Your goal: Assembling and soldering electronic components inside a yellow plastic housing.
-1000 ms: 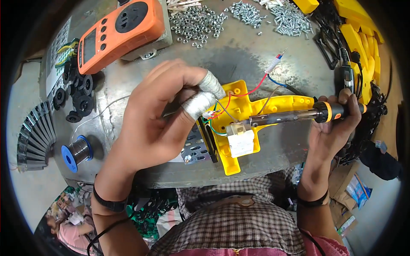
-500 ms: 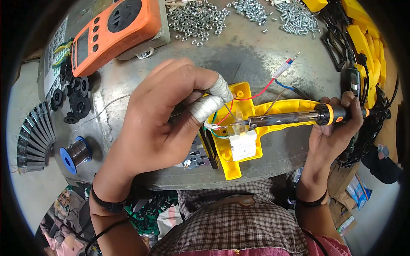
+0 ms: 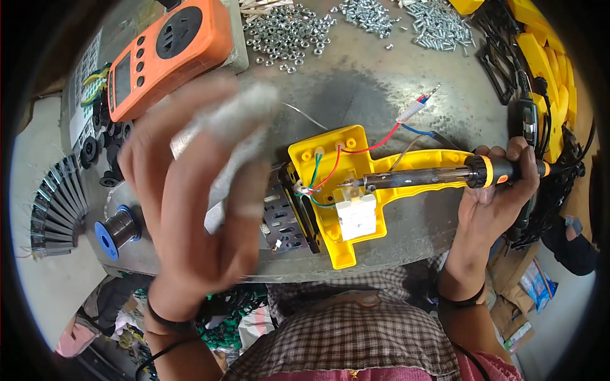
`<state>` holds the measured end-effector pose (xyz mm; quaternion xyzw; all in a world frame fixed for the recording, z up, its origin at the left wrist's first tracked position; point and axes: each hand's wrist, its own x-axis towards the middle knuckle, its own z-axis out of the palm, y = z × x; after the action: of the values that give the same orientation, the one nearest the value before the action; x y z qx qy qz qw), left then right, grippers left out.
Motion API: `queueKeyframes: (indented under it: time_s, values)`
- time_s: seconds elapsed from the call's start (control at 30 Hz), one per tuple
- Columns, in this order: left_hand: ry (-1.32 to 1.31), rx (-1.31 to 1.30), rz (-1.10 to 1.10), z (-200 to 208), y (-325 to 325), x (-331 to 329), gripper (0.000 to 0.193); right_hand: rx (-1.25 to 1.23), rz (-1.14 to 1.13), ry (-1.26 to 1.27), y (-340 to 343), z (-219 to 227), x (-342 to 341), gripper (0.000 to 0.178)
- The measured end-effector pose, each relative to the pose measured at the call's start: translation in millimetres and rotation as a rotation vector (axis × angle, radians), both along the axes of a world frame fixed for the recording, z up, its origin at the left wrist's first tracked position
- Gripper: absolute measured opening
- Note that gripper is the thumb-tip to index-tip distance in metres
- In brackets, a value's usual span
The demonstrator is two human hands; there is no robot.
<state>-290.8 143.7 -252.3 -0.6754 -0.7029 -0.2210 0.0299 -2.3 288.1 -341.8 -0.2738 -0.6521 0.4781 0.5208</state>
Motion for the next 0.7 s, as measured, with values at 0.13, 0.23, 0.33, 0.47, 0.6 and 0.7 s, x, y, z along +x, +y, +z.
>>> queueKeyframes:
  time_s: [0.13, 0.23, 0.33, 0.47, 0.6, 0.7]
  values:
    - [-0.797, -0.033, -0.037, -14, -16, 18, 0.047, -0.089, -0.309, 0.037, -11, 15, -29, 0.014]
    - [-1.071, 0.037, 0.035, -18, -13, 29, 0.041, -0.246, -0.08, 0.213, -7, 16, -19, 0.014]
    - [-1.082, 0.024, 0.037, -22, -3, 28, 0.031, -0.144, -0.116, 0.149, -7, 10, -15, 0.017]
    - [-0.503, -0.094, -0.174, -17, 16, 13, 0.026, -0.057, -0.012, 0.057, -6, 5, -8, 0.027]
    - [-0.503, -0.19, -0.274, -16, 28, 11, 0.027, 0.054, -0.057, -0.055, -6, 4, -8, 0.059]
    - [-0.449, -0.222, -0.322, -14, 31, 4, 0.026, -0.033, -0.065, -0.014, -9, 6, -8, 0.059]
